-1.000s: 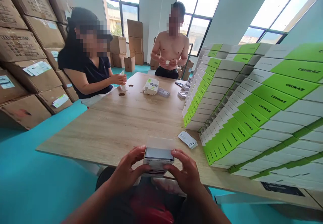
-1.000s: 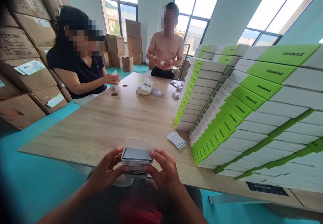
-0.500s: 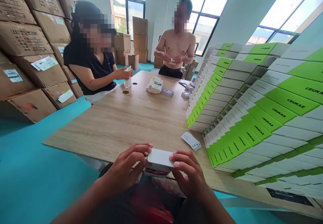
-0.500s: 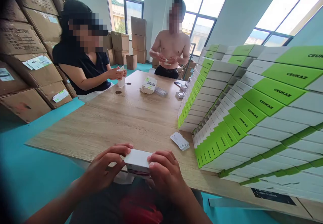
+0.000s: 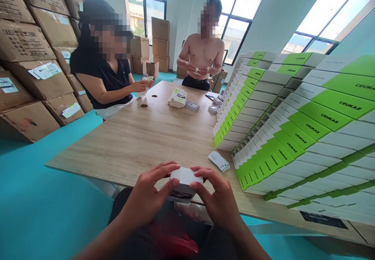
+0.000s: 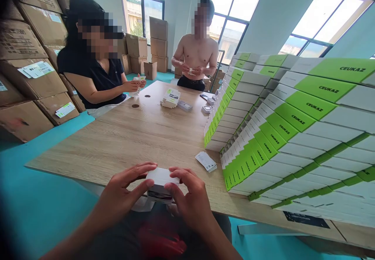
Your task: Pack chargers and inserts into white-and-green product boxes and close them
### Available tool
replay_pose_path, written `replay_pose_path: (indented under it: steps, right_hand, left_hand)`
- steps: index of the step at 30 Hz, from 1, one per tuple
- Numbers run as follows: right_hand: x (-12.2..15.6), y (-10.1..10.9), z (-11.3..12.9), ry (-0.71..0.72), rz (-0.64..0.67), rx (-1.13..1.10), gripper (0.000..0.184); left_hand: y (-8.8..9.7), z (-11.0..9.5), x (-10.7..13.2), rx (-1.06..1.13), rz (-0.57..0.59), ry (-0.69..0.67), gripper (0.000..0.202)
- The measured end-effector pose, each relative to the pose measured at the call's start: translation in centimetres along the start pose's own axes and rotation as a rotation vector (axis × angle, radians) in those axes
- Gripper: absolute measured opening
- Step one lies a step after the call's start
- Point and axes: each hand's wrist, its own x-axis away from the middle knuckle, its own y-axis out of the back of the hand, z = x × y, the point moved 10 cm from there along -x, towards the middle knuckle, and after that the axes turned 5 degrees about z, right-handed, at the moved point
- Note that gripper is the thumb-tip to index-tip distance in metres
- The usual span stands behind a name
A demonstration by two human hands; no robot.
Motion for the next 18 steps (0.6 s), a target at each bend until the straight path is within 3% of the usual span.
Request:
replay_pose_path:
  steps: [6, 9, 13, 18]
  right_hand:
    - [0.0, 0.0, 0.6, 0.049, -0.03, -0.018, 0.005]
    - [0.1, 0.1, 1.6, 0.213, -0.031, 0.049, 0.012]
    - [0.9, -0.3, 2.4, 0.455, 0.076, 0.195, 0.026]
    - [1.2, -1.1, 1.6, 0.456, 0.174, 0.282, 0.03]
  left_hand:
    - [0.5, -0.7, -0.2, -0.013, -0.012, -0.022, 0.017]
    - [0.6, -1.1, 0.0, -0.012, -0.011, -0.042, 0.016]
    - [0.7, -1.1, 0.2, -0.049, 0.007, -0.088, 0.018]
    - [0.0, -1.3, 1.1, -0.176, 0.054, -0.432, 0.03]
